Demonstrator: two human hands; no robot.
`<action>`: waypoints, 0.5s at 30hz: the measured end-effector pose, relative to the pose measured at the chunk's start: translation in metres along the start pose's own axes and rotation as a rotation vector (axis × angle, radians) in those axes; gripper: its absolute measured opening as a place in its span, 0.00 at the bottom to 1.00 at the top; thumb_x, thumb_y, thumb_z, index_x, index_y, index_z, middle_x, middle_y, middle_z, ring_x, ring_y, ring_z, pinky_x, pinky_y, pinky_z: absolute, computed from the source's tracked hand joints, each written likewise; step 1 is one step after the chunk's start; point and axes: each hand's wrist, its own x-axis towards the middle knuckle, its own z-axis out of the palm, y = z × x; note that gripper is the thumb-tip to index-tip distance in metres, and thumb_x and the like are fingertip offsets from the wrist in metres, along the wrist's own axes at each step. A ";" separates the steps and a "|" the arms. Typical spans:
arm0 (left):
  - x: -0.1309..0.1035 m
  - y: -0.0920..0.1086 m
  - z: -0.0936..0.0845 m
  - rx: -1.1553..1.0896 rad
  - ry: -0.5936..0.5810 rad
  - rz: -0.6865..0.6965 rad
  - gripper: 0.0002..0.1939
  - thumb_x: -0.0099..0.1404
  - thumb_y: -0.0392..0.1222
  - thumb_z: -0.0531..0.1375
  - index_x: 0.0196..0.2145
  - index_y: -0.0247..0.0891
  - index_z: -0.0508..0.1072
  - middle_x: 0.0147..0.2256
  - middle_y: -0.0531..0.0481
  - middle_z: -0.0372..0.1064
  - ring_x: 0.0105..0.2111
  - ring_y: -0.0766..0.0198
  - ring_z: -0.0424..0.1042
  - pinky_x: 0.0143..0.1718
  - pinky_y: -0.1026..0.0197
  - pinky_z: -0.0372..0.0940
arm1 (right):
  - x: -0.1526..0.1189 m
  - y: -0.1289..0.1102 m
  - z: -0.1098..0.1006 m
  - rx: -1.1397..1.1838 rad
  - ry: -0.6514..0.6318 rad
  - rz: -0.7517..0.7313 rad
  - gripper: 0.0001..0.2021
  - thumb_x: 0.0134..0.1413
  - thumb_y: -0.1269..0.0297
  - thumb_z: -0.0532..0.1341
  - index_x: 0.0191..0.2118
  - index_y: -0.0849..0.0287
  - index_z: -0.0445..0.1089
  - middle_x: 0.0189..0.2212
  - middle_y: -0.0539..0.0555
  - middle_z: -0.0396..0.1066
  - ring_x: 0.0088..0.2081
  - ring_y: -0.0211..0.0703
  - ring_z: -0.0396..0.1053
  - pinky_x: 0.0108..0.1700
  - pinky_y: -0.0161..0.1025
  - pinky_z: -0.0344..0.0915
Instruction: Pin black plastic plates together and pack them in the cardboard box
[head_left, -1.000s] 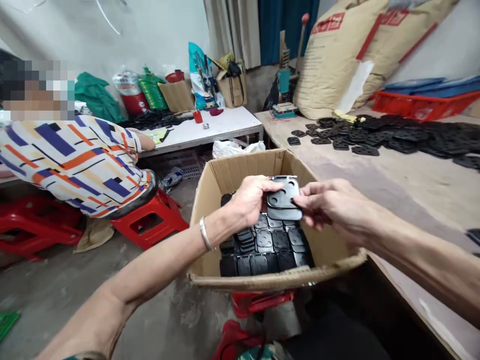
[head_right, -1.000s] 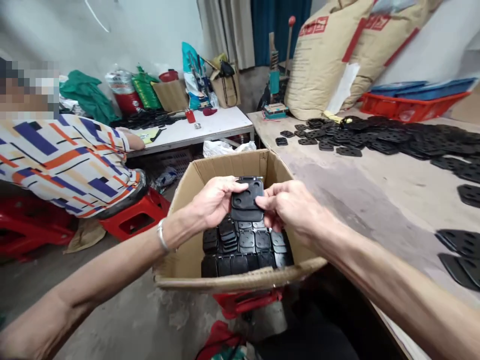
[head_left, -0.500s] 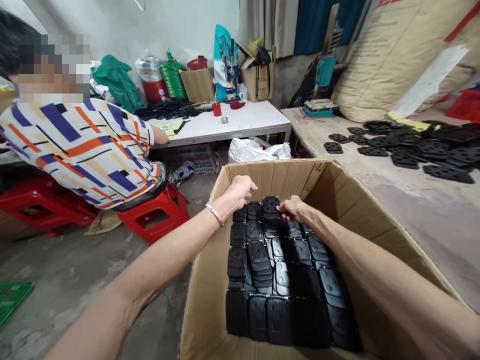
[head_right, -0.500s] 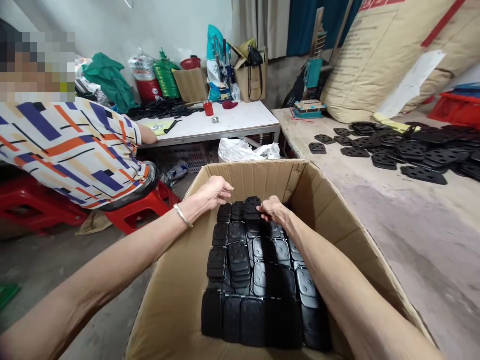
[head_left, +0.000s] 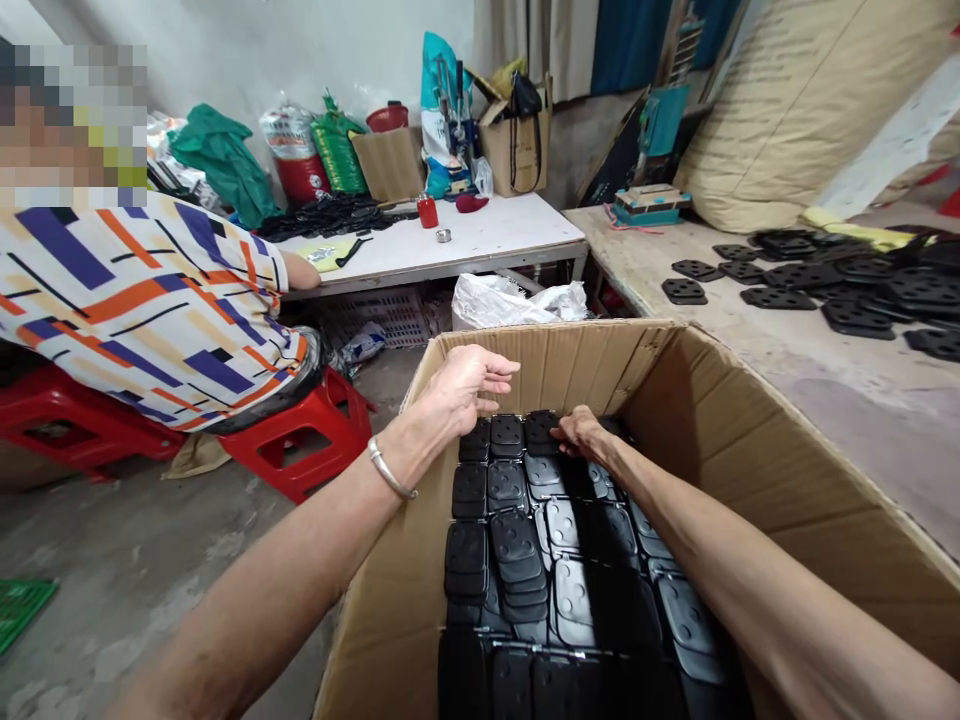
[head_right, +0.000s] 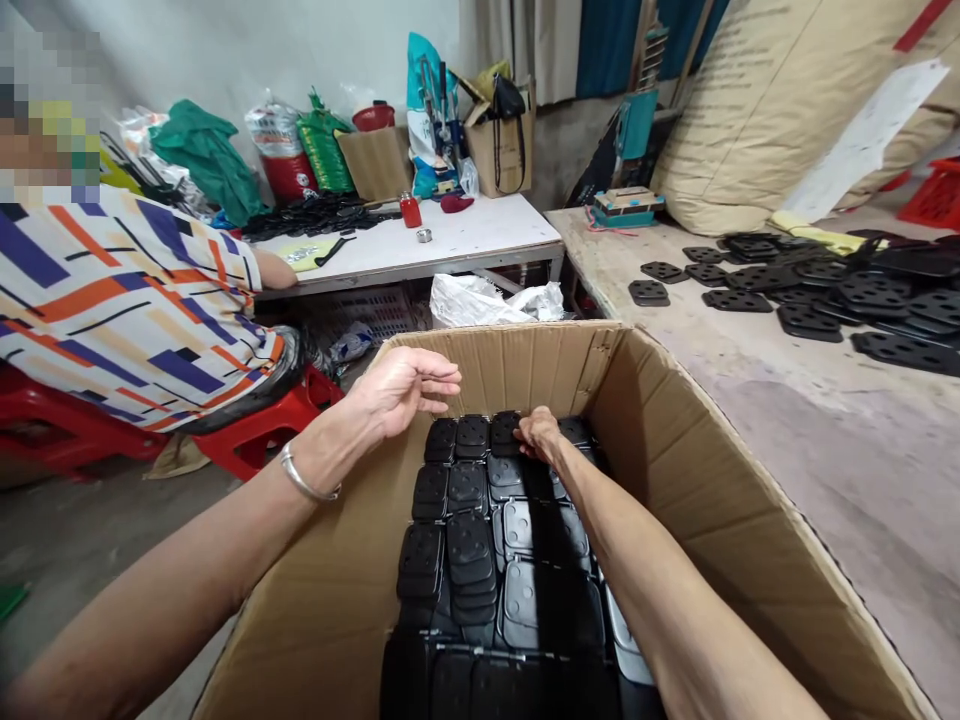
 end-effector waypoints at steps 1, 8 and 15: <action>-0.001 0.001 0.001 0.002 -0.010 -0.002 0.04 0.47 0.34 0.63 0.21 0.33 0.69 0.26 0.48 0.69 0.26 0.66 0.68 0.28 0.61 0.60 | 0.001 -0.001 0.001 -0.014 0.006 0.041 0.15 0.62 0.60 0.59 0.52 0.61 0.66 0.48 0.57 0.67 0.44 0.45 0.69 0.44 0.47 0.70; -0.003 0.002 0.002 0.010 -0.065 0.000 0.04 0.50 0.35 0.62 0.21 0.33 0.70 0.25 0.47 0.70 0.26 0.65 0.68 0.31 0.59 0.61 | -0.007 -0.007 0.011 -0.038 0.058 0.155 0.15 0.62 0.60 0.59 0.51 0.62 0.66 0.45 0.56 0.68 0.41 0.43 0.70 0.41 0.44 0.71; 0.001 0.001 0.001 0.009 -0.043 -0.004 0.06 0.50 0.35 0.62 0.19 0.33 0.70 0.25 0.47 0.70 0.26 0.65 0.69 0.30 0.60 0.60 | -0.008 -0.005 0.014 -0.109 0.078 0.099 0.15 0.62 0.60 0.59 0.51 0.62 0.66 0.46 0.57 0.68 0.42 0.44 0.70 0.43 0.45 0.70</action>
